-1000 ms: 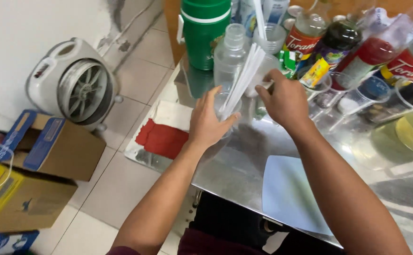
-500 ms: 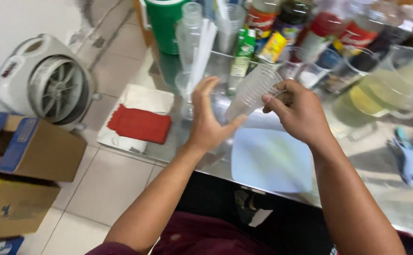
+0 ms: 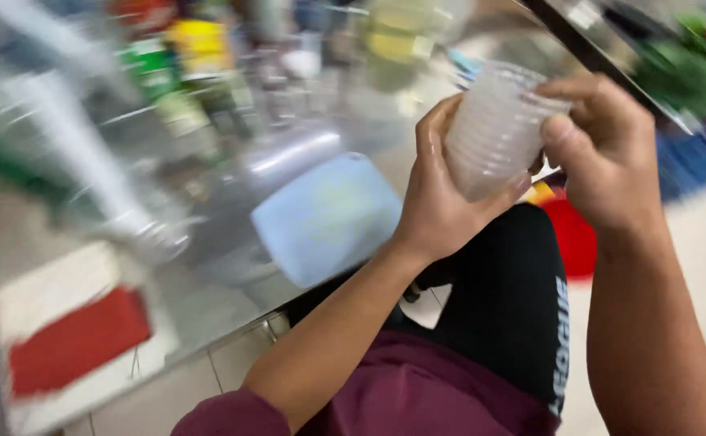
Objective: The person washes plastic straws, a plastic cup, and a plastic shaker in a red bucket of water, then places them on a metal counter. The person also wipes the counter with a green cloth and dries hands with a white cloth.
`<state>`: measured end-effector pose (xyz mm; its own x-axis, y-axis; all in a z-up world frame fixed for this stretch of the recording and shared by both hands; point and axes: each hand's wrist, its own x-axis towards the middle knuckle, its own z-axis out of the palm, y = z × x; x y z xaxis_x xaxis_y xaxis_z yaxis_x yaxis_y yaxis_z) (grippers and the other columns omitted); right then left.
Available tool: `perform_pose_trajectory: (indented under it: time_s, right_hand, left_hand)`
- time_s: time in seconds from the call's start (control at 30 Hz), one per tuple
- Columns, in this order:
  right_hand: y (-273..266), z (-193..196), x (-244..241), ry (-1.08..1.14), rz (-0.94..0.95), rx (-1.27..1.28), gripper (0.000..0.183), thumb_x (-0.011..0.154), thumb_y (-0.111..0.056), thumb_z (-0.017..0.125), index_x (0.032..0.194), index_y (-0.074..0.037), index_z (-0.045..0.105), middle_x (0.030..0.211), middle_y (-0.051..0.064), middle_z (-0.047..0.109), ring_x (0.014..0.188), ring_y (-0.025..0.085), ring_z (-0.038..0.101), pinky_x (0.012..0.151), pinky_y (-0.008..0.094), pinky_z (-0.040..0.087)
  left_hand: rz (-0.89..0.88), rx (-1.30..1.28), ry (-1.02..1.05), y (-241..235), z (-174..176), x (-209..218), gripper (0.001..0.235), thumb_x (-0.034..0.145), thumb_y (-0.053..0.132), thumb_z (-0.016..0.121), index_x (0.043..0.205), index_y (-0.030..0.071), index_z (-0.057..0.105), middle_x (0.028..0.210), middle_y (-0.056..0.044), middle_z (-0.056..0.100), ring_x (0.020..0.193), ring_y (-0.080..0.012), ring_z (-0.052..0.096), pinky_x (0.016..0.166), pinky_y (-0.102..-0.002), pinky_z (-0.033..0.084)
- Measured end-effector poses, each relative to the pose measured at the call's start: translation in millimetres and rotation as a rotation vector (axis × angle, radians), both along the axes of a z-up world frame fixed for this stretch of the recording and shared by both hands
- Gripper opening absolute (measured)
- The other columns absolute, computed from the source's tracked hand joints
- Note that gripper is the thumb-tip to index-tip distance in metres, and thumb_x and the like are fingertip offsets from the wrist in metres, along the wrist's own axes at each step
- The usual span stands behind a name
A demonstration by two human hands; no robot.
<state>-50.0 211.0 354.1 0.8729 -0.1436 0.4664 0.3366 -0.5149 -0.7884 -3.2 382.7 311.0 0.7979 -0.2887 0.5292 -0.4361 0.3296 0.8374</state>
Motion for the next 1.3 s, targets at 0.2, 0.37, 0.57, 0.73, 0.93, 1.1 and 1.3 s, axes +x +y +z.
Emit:
perform_pose_trajectory:
  time_s: [0.2,0.37,0.57,0.73,0.93,1.1,1.3]
  right_hand:
    - [-31.6,3.7,-81.2,0.117,-0.284,0.01,0.046,0.101,-0.021,0.061,0.142,-0.002,0.05,0.087,0.012,0.058,0.068,0.015,0.056,0.06,0.025,0.049]
    - [-52.4,-33.1,-114.2,0.232,-0.367,0.139,0.051,0.096,-0.02,0.065,0.141,-0.003,0.047,0.103,0.014,0.063,0.08,0.016,0.058,0.066,0.026,0.048]
    - [-109.4,-107.3,-138.6,0.241,-0.389,0.396,0.067,0.088,-0.016,0.076,0.148,-0.004,0.049,0.112,0.02,0.062,0.099,0.027,0.065,0.083,0.04,0.055]
    - [-144.2,-147.6,-150.4,0.281,-0.373,0.556,0.068,0.086,-0.013,0.078,0.147,-0.002,0.05,0.141,0.018,0.056,0.129,0.029,0.056,0.097,0.046,0.055]
    - [-187.7,-205.0,-156.0,0.31,-0.477,0.637,0.043,0.091,-0.02,0.078,0.127,0.001,0.067,0.135,0.023,0.057,0.126,0.033,0.058,0.092,0.046,0.059]
    - [-229.4,-263.5,-135.6,0.25,-0.756,0.966,0.044,0.099,-0.03,0.072,0.128,0.002,0.064,0.14,0.019,0.06,0.124,0.03,0.06,0.092,0.039,0.061]
    - [-267.9,-338.1,-109.6,0.495,-0.92,0.725,0.027,0.103,-0.027,0.066,0.116,-0.003,0.072,0.138,0.023,0.059,0.124,0.042,0.062,0.098,0.053,0.056]
  left_hand:
    - [-0.302,0.123,0.046,-59.3,-5.7,-35.3,0.088,0.083,0.049,0.07,0.145,0.005,0.027,0.149,-0.018,0.045,0.136,-0.0305,0.054,0.112,-0.038,0.048]
    - [-0.505,0.141,0.096,-102.4,-53.1,-43.3,0.089,0.086,0.05,0.07,0.148,0.004,0.026,0.15,-0.02,0.043,0.136,-0.0302,0.051,0.111,-0.04,0.047]
    - [-0.5,0.276,0.108,-154.3,-111.6,-46.5,0.089,0.076,0.05,0.086,0.145,0.012,0.046,0.13,-0.023,0.063,0.126,-0.0408,0.062,0.108,-0.053,0.047]
    - [-0.623,0.327,0.194,-199.5,-155.6,-47.6,0.074,0.085,0.056,0.078,0.142,0.015,0.054,0.131,-0.014,0.065,0.128,-0.0259,0.061,0.112,-0.044,0.045]
    - [-0.738,0.645,0.302,-259.3,-210.0,-41.3,0.068,0.085,0.058,0.079,0.139,0.024,0.056,0.127,-0.01,0.067,0.125,-0.029,0.062,0.107,-0.044,0.046]
    - [-0.756,0.889,0.198,-308.3,-251.6,-15.9,0.07,0.08,0.05,0.086,0.136,0.019,0.058,0.123,-0.018,0.068,0.122,-0.0402,0.063,0.103,-0.051,0.048]
    - [-0.87,1.026,0.219,-366.5,-306.2,14.8,0.076,0.078,0.033,0.086,0.144,0.016,0.051,0.134,-0.025,0.063,0.13,-0.0467,0.056,0.109,-0.056,0.044]
